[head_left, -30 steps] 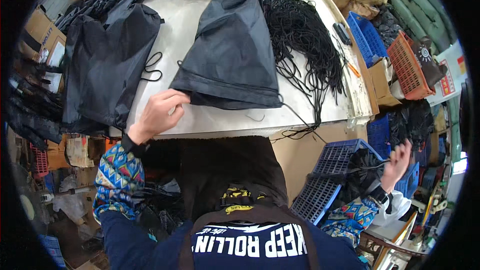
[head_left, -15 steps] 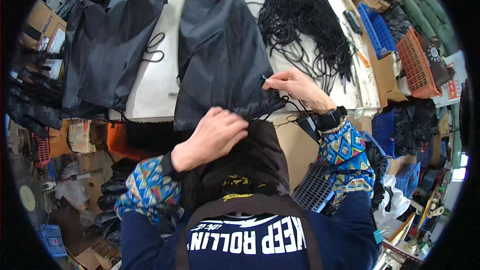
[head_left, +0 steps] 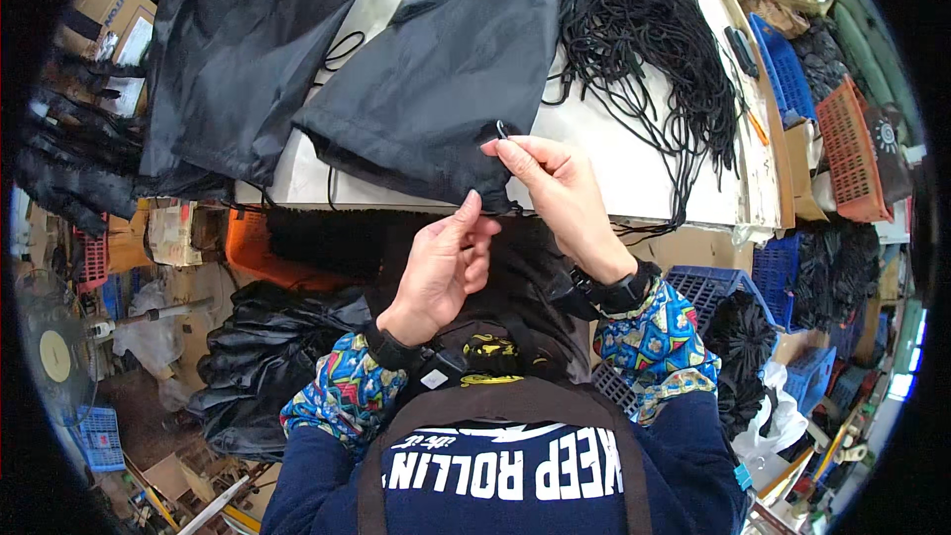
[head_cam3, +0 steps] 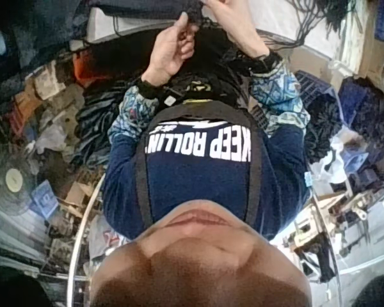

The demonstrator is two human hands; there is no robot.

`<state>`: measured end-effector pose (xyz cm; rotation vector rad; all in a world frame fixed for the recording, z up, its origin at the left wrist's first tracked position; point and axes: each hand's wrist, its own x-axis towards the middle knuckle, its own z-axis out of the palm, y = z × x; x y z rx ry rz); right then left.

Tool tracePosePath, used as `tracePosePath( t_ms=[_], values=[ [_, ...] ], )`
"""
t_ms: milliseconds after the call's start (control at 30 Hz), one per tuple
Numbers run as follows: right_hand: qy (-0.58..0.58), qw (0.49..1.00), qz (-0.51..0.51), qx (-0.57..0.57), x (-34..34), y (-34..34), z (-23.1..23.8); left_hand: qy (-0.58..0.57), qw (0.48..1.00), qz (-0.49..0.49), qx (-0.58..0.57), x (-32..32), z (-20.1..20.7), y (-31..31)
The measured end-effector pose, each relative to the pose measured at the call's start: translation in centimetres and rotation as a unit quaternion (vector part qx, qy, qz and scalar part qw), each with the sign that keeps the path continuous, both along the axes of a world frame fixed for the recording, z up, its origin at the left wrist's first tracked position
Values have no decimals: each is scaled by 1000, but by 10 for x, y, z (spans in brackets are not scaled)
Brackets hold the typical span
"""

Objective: Thread a drawstring through the top hem of a black fabric bag using a metal hook tool.

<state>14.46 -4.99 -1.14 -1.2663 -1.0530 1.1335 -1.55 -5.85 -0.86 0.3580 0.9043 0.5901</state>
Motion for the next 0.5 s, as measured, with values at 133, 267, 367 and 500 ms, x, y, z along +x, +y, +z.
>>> tracePosePath(
  t_ms=[133, 267, 367, 500],
  values=[
    [-21, 998, -28, 45, -6, -2, -1, 234, 928, 81, 278, -12, -16, -10],
    [-29, 998, -26, 52, -13, -2, 6, 195, 910, 174, 321, -7, -6, -9],
    [-6, 997, -36, 70, -21, -1, 10, 134, 958, 37, 251, -8, -6, -2],
    [-1, 996, -47, 82, -27, 0, 12, 187, 904, 107, 370, 3, -6, 1]
  ],
)
